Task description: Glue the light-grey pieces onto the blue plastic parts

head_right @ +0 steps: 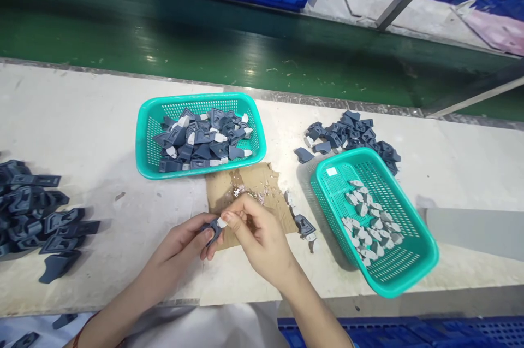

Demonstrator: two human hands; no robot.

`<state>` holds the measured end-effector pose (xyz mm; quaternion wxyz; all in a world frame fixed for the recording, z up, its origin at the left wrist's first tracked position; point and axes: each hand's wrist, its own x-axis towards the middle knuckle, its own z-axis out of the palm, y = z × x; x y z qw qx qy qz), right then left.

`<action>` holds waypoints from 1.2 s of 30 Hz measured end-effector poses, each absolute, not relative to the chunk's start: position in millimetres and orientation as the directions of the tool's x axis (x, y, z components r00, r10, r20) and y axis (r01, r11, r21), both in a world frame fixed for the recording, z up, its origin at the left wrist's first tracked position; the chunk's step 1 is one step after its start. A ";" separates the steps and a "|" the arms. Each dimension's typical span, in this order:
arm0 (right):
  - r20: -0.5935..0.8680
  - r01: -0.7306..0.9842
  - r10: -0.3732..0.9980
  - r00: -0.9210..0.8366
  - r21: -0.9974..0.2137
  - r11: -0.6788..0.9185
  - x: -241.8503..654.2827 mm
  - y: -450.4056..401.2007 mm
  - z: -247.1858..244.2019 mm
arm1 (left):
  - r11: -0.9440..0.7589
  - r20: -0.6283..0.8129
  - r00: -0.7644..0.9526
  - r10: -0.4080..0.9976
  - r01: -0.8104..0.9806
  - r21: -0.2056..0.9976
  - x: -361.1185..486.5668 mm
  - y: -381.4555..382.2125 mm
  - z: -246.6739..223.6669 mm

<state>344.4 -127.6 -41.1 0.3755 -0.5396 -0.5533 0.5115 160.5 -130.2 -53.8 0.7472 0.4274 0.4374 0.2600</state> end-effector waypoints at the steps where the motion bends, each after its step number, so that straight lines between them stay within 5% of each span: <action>1: -0.135 0.227 0.979 -0.150 -0.969 -0.099 344.9 -127.9 -40.5 | 0.491 -0.426 0.482 0.765 -0.009 0.871 160.1 -130.4 -54.6; 9: -0.213 0.238 0.952 -0.219 -0.958 -0.159 346.0 -129.3 -36.5 | 0.447 -0.410 0.497 0.765 0.048 0.893 160.1 -130.8 -52.5; 14: -0.233 0.201 0.953 -0.196 -0.960 -0.194 341.7 -134.5 -39.2 | 0.306 -0.406 0.530 0.744 0.271 0.913 155.7 -129.6 -37.1; 19: -0.049 0.535 0.931 -0.361 -0.828 0.164 342.8 -127.3 -30.9 | 0.200 -0.395 0.571 0.719 0.375 0.905 149.8 -129.7 -31.0; 23: 0.108 0.626 0.863 -0.493 -0.645 0.438 341.8 -123.0 -30.6 | 0.195 -0.360 0.553 0.751 0.336 0.922 149.7 -130.7 -36.1; 36: 0.129 0.686 0.872 -0.472 -0.567 0.455 332.3 -130.7 -31.8 | 0.176 -0.326 0.586 0.742 0.299 0.938 150.2 -129.7 -36.1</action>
